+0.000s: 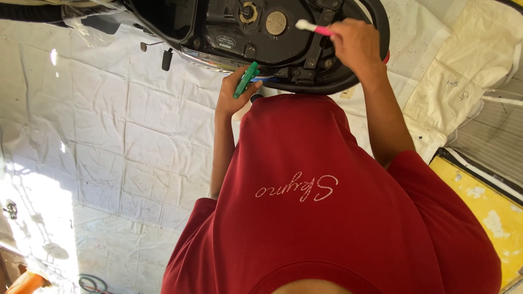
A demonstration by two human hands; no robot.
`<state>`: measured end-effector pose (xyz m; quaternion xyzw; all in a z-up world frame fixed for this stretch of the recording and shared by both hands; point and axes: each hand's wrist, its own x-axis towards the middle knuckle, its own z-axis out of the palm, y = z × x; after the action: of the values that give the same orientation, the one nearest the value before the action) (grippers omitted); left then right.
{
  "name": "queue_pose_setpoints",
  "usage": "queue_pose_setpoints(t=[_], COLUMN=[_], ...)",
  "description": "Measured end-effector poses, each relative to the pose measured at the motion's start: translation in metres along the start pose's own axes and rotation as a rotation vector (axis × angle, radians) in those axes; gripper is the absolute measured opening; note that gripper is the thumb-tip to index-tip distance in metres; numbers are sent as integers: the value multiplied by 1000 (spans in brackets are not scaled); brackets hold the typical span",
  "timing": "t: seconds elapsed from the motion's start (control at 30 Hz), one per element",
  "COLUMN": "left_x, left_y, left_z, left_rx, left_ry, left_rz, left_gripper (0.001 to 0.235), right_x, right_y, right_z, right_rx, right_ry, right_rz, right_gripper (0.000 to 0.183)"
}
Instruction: The person cleans the internal components of a motor using a toothbrush. They hold a green tool in their left hand while scrubbing various parts of the black machinery with the toothbrush in their right hand.
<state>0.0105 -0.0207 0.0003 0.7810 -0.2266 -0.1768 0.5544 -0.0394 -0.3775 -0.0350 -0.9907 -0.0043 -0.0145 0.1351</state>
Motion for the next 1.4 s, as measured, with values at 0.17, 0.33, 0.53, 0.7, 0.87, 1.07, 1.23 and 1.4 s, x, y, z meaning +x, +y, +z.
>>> queue_pose_setpoints(t=[0.17, 0.33, 0.53, 0.7, 0.87, 1.07, 1.23, 1.4], left_x=[1, 1, -4, -5, -7, -8, -10, -13], left_y=[-3, 2, -3, 2, -1, 0, -3, -3], left_z=[4, 4, 4, 0, 0, -3, -4, -6], left_rx=[4, -1, 10, 17, 29, 16, 33, 19], left_ry=[20, 20, 37, 69, 55, 68, 71, 81], left_rz=[-24, 15, -8, -36, -28, -20, -42, -52], left_gripper=[39, 38, 38, 41, 41, 39, 41, 40], right_x=[12, 27, 55, 66, 69, 82, 88, 92], right_y=[-6, -31, 3, -27, -33, -33, -28, -34], right_z=[-4, -22, 50, 11, 17, 23, 33, 33], right_rx=[125, 221, 240, 210, 361, 345, 227, 274], right_ry=[-55, 101, -11, 221, 69, 42, 272, 55], right_rz=[-36, -15, -41, -16, -23, -123, -63, -128], right_gripper=[8, 18, 10, 21, 22, 21, 16, 17])
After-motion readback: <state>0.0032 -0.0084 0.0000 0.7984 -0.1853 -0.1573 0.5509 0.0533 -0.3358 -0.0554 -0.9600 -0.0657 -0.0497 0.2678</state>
